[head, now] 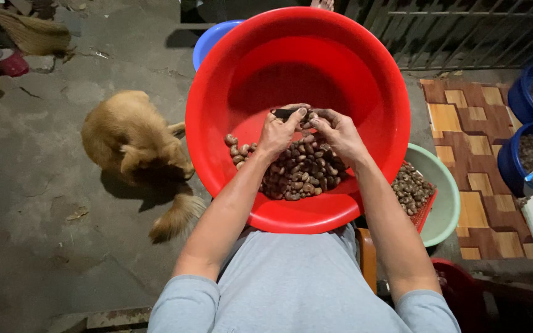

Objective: The person sits on a low stool and uses a small knife to peel the outer skin off cashew nuts held in a red basin. They pick up individual nuts, scrape the skin with the knife, and place the peeled nuts into a red basket inside a green basin.

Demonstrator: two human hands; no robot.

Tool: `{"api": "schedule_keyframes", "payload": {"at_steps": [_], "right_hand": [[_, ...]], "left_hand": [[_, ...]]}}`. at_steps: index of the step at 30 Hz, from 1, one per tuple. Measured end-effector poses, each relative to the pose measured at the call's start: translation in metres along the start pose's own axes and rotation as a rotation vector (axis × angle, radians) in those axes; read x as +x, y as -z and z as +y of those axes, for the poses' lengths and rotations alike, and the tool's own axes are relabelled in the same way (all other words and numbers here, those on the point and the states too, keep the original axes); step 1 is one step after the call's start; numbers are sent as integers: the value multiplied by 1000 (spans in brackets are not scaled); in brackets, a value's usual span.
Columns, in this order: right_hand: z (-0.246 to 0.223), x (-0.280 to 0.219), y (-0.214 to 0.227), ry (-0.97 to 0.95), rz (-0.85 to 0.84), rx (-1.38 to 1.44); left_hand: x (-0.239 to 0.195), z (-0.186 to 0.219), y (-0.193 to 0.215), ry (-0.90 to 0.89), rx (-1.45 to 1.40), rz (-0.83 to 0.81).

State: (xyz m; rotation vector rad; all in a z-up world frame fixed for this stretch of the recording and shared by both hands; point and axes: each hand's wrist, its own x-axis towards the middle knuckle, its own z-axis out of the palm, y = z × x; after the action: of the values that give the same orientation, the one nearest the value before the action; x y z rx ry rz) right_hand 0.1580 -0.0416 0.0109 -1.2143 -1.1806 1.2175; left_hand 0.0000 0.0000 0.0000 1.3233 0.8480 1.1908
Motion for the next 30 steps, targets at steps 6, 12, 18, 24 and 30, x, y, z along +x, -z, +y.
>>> {"api": "schedule_keyframes", "payload": {"at_steps": [6, 12, 18, 24, 30], "right_hand": [[18, 7, 9, 169, 62, -306], [18, 6, 9, 183, 34, -153], [0, -5, -1, 163, 48, -207], [5, -4, 5, 232, 86, -395], [5, -5, 3, 401, 169, -565]], "left_hand": [[-4, 0, -2, -7, 5, -57], [7, -26, 2, -77, -127, -49], [6, -13, 9, 11, -242, -69], [6, -14, 10, 50, -211, -75], [3, -9, 11, 10, -227, -137]]}}
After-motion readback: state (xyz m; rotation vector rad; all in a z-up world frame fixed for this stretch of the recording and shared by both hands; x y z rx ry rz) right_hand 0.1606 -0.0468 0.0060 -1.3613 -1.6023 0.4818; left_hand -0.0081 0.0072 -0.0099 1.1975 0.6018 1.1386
